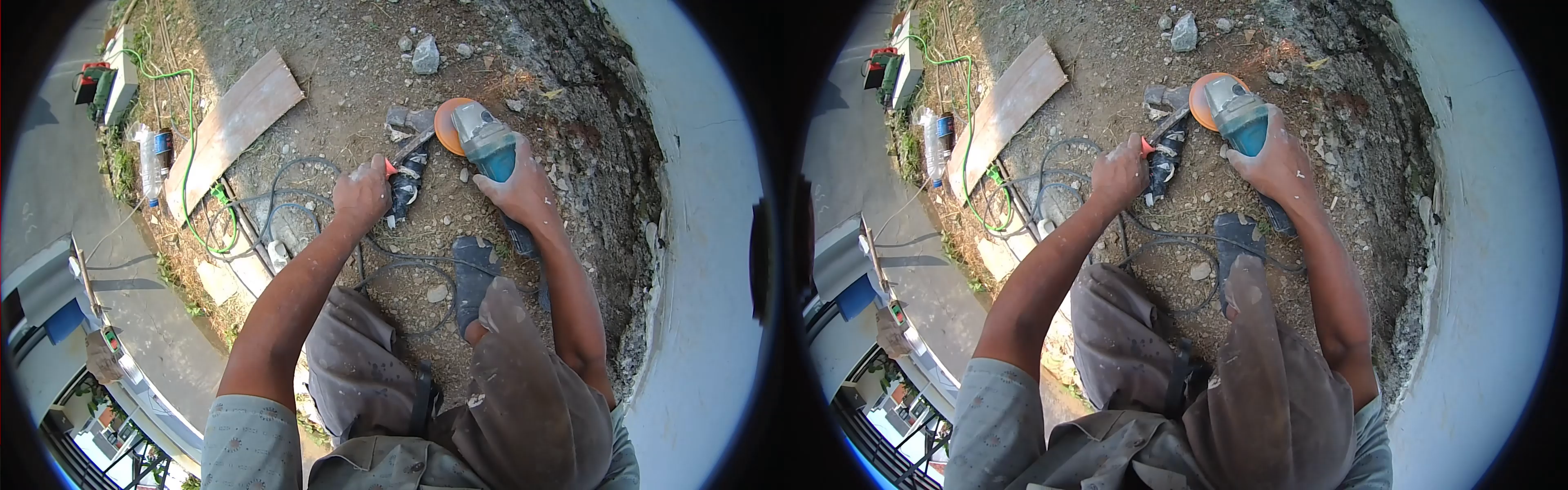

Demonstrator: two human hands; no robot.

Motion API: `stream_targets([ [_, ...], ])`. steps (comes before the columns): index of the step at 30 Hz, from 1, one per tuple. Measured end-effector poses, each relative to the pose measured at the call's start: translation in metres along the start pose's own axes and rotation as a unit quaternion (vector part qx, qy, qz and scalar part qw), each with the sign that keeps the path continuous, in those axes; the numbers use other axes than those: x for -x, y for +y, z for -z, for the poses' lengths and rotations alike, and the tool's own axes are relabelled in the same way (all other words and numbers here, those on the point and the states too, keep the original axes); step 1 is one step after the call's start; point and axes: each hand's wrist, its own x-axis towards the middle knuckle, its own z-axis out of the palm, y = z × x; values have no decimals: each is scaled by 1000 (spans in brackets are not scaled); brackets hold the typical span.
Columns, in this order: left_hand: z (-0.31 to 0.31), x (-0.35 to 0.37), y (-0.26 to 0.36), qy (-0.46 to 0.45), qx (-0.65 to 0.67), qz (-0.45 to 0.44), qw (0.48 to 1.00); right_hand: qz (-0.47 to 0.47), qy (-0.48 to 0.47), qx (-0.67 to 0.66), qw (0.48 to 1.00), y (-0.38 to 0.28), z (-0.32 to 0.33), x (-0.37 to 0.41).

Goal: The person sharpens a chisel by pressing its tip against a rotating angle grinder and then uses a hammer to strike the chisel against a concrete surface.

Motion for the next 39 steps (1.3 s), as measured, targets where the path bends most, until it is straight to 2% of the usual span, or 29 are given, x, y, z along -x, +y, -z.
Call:
stream_targets([
  [14,-1,1,-2,13,27,-7,1000,9,-2,3,1000,-3,2,-7],
  [20,1,1,0,7,1,-6,1000,-19,-22,2,1000,-4,9,-14],
  [23,0,1,-2,7,0,-10,1000,-19,8,-12,1000,3,9,-24],
  [26,6,-4,-6,-36,6,-7,999,-21,39,-51,998,16,12,-33],
  [29,20,-19,-33,-89,52,-90,991,-9,77,-100,992,33,16,-23],
  [30,18,-33,-45,-171,129,-56,975,-4,81,-104,991,40,16,-19],
  [34,12,-54,-57,-258,233,-12,938,0,97,-123,988,67,11,-4],
  [37,18,-48,-50,-241,185,-26,952,-20,112,-150,982,77,8,7],
  [39,15,-32,-39,-145,122,-34,981,-28,113,-168,979,76,9,12],
])
